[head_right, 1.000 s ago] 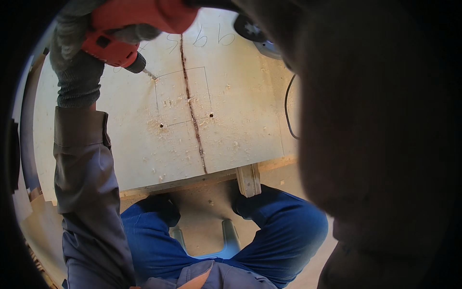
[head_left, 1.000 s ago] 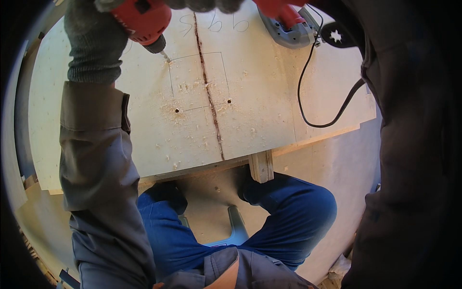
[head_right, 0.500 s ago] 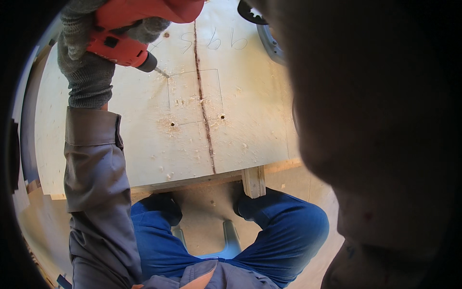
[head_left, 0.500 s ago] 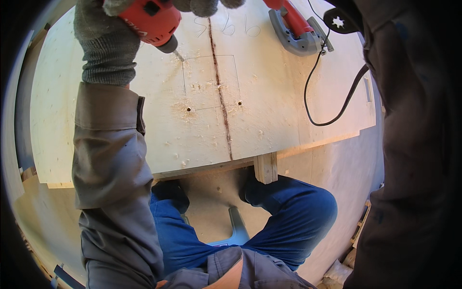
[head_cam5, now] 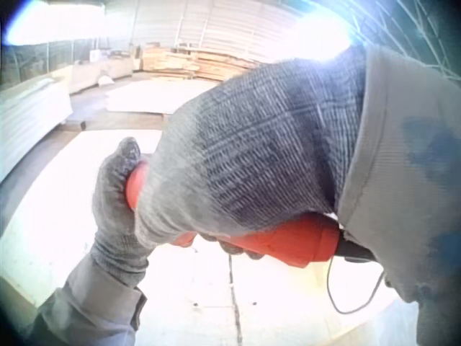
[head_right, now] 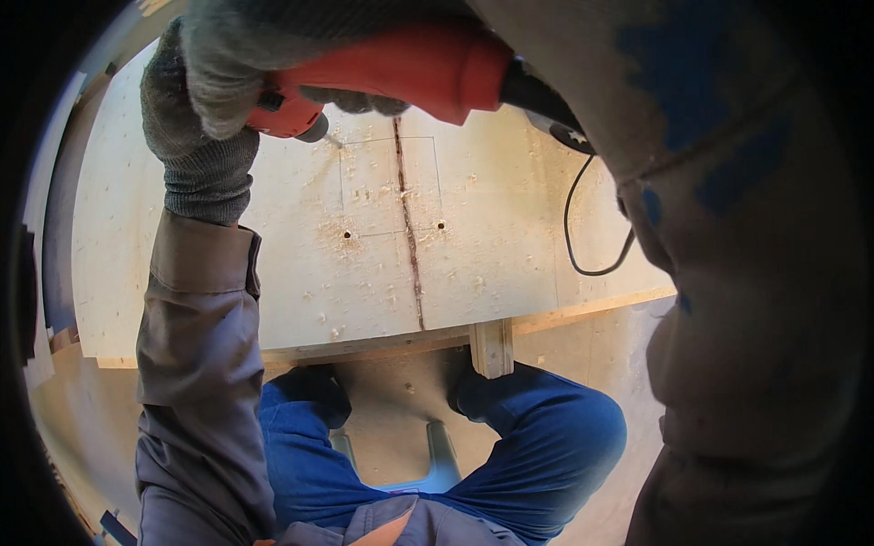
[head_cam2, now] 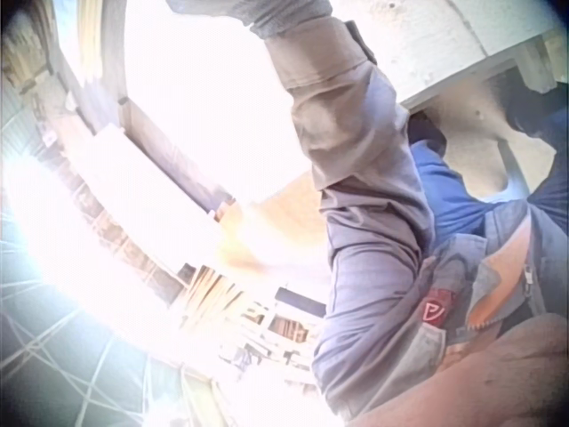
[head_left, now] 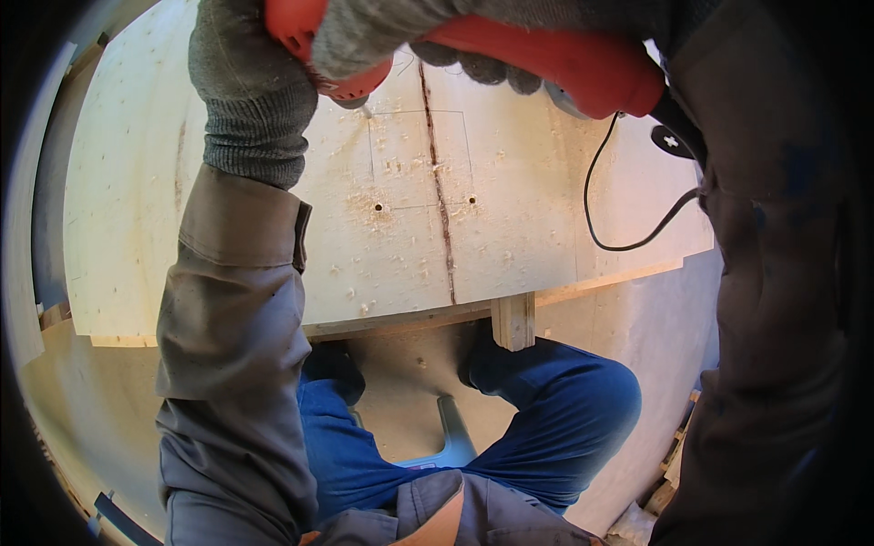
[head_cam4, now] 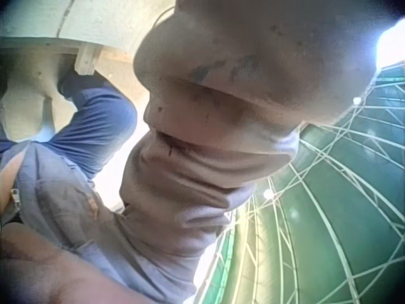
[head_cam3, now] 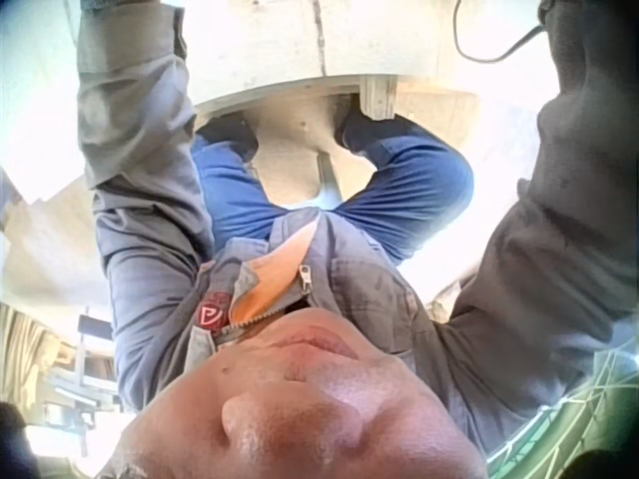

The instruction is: The person drills pilot holes into a large sheet of plywood and then uses a jigsaw to cut out a rectangular section along marked lines.

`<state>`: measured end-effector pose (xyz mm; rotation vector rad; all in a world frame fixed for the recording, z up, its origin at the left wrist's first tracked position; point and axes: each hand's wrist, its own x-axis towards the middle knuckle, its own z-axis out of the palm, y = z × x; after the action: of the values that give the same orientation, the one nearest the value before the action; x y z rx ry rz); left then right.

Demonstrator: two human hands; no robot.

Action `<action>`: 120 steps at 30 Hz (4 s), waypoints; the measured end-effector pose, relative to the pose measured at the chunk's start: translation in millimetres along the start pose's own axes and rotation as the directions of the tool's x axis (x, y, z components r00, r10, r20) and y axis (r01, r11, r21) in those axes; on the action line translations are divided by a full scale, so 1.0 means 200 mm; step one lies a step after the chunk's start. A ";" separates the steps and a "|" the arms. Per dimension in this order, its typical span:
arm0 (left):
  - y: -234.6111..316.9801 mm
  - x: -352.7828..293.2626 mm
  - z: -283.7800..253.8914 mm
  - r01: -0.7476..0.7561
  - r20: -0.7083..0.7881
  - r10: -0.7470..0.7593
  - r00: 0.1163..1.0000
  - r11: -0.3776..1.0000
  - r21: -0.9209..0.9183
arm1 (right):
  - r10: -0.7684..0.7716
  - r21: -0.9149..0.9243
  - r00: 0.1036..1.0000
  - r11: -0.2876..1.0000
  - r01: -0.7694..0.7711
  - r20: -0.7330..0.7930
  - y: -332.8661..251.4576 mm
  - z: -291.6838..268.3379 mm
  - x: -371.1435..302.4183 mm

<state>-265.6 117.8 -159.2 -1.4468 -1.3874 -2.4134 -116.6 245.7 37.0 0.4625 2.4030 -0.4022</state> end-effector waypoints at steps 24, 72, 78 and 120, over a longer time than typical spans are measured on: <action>0.22 0.15 0.33 0.325 -0.097 -0.375 0.922 0.885 -0.333 | -0.003 -0.009 1.000 1.000 0.004 0.006 -0.02 -0.02 -0.03; 0.00 0.17 0.42 0.183 -0.122 -0.202 0.972 0.971 -0.152 | 0.008 -0.048 0.999 0.999 -0.006 0.037 0.08 -0.08 -0.07; 0.17 0.29 0.47 0.122 -0.101 -0.133 0.986 0.987 -0.106 | 0.002 -0.016 1.000 1.000 -0.002 -0.004 0.12 -0.10 -0.19; 0.23 0.04 1.19 0.288 0.168 -0.332 0.928 0.927 0.242 | 0.442 0.672 0.860 0.720 -0.172 -0.254 0.63 0.32 -0.64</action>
<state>-83.0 254.8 -78.5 -1.5605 -1.9964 -2.2288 64.2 303.3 50.8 1.3628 2.4418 -1.0595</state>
